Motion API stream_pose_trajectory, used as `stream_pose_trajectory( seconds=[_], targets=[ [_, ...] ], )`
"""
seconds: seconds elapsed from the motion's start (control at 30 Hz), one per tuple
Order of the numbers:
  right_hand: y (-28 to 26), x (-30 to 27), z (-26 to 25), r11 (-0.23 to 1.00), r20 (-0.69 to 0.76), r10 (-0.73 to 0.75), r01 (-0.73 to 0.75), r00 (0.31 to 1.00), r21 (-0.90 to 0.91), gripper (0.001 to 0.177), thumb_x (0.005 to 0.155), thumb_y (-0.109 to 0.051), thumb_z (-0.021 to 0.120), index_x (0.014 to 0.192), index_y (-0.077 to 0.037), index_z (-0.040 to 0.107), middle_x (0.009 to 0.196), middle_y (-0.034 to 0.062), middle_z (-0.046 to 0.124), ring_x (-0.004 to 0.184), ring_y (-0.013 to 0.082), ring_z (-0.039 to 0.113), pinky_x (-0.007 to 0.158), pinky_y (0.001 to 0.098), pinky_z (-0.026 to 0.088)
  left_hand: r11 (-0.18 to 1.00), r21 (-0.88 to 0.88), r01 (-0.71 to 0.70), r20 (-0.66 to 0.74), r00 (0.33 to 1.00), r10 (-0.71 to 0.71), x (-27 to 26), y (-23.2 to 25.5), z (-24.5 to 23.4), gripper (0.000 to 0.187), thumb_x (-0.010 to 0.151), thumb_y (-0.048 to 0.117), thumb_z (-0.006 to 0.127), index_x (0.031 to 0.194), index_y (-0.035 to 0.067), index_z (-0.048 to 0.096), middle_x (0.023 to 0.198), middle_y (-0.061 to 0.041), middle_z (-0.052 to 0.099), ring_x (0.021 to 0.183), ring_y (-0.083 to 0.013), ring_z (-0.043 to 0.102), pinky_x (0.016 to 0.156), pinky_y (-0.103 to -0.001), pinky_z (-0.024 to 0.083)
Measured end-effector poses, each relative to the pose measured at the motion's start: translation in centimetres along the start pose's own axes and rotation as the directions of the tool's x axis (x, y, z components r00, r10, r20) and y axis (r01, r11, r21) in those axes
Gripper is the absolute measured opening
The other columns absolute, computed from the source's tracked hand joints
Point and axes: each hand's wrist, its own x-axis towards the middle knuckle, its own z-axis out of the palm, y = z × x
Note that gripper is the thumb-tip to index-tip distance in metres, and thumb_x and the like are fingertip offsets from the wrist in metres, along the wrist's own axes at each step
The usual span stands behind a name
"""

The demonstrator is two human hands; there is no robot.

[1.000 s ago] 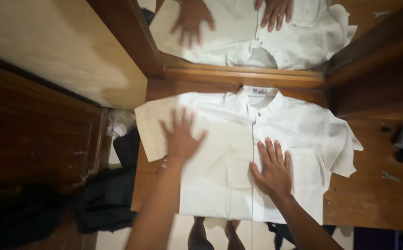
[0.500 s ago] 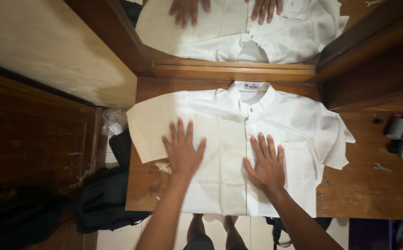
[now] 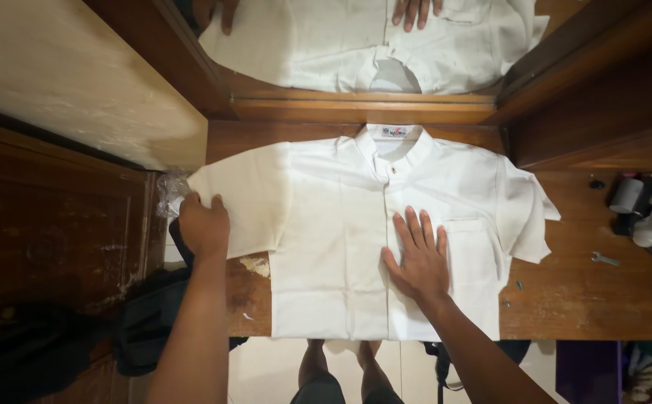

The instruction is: The person folds a black t-shirt and a white short-sleeved shirt on a wooden table, then stacks them on a bed with other folded clothes. The person smooths and aligns each garment before folding and placing it in a pile.

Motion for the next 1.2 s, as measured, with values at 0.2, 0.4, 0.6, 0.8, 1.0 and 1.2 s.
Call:
stream_pose_trajectory(
  seconds=[0.2, 0.4, 0.6, 0.8, 1.0, 1.2],
  targets=[
    [0.0, 0.2, 0.5, 1.000, 0.008, 0.002, -0.002, 1.000, 0.001, 0.073, 0.090, -0.047, 0.056, 0.156, -0.021, 0.038, 0.167, 0.0064, 0.027, 0.154, 0.0294, 0.021, 0.122, 0.0556, 0.012, 0.926, -0.341, -0.159, -0.180, 0.978, 0.102, -1.9, 6.9, 0.6, 0.020, 0.100, 0.010, 0.063, 0.115, -0.003, 0.066, 0.112, -0.024, 0.070, 0.105, -0.0416, 0.067, 0.090, -0.045, 0.053],
    [0.9, 0.3, 1.3, 0.999, 0.038, -0.004, 0.003, 0.999, 0.041, 0.076, 0.090, -0.051, 0.057, 0.156, -0.020, 0.036, 0.166, 0.0086, 0.026, 0.153, 0.0307, 0.016, 0.120, 0.0556, 0.008, 0.913, -0.387, -0.130, 0.014, 0.989, 0.146, -4.2, 20.9, 0.5, 0.033, 0.096, 0.019, 0.063, 0.126, 0.005, 0.061, 0.094, -0.023, 0.073, 0.086, -0.0423, 0.073, 0.075, -0.050, 0.057],
    [-0.4, 5.5, -0.9, 0.027, 0.281, 0.203, -0.292, 0.938, 0.956, 0.065, 0.099, -0.053, 0.046, 0.150, -0.012, 0.043, 0.154, 0.0111, 0.050, 0.141, 0.0239, 0.049, 0.113, 0.0429, 0.038, 0.916, -0.279, -0.288, 0.371, 0.848, 0.379, -11.0, 27.0, 1.6, 0.033, 0.096, 0.025, 0.061, 0.125, 0.010, 0.058, 0.115, -0.017, 0.071, 0.089, -0.0433, 0.070, 0.079, -0.055, 0.054],
    [-3.7, 11.8, -3.2, -0.054, 0.547, 0.309, -0.560, 0.778, 0.827, 0.039, 0.091, -0.026, 0.066, 0.120, 0.000, 0.067, 0.106, 0.0094, 0.070, 0.093, 0.0217, 0.063, 0.078, 0.0360, 0.051, 0.918, -0.291, -0.268, 0.406, 0.835, 0.372, -14.9, 23.1, 2.2, 0.042, 0.089, 0.019, 0.067, 0.128, 0.009, 0.056, 0.127, -0.012, 0.064, 0.107, -0.0358, 0.067, 0.090, -0.050, 0.052],
    [-6.1, 14.2, -3.5, 0.144, 0.499, 0.160, -0.520, 0.852, 0.842, 0.035, 0.087, -0.020, 0.063, 0.114, 0.002, 0.068, 0.102, 0.0118, 0.074, 0.090, 0.0209, 0.071, 0.077, 0.0361, 0.058, 0.976, 0.000, -0.216, 0.377, 0.905, 0.200, -16.3, 15.3, -2.0, 0.058, 0.076, 0.029, 0.078, 0.126, 0.006, 0.059, 0.124, -0.014, 0.061, 0.118, -0.0342, 0.054, 0.093, -0.051, 0.045],
    [-9.7, 18.0, -3.8, -0.162, 0.593, -0.141, -0.609, 0.793, 0.776, 0.022, 0.088, -0.011, 0.065, 0.108, -0.002, 0.063, 0.100, 0.0082, 0.072, 0.091, 0.0199, 0.070, 0.081, 0.0363, 0.058, 0.991, 0.034, 0.129, 0.552, 0.824, -0.127, -15.8, 11.9, -2.9, 0.036, 0.097, 0.039, 0.062, 0.119, 0.010, 0.062, 0.101, -0.022, 0.074, 0.099, -0.0434, 0.068, 0.086, -0.053, 0.053]
  ],
)
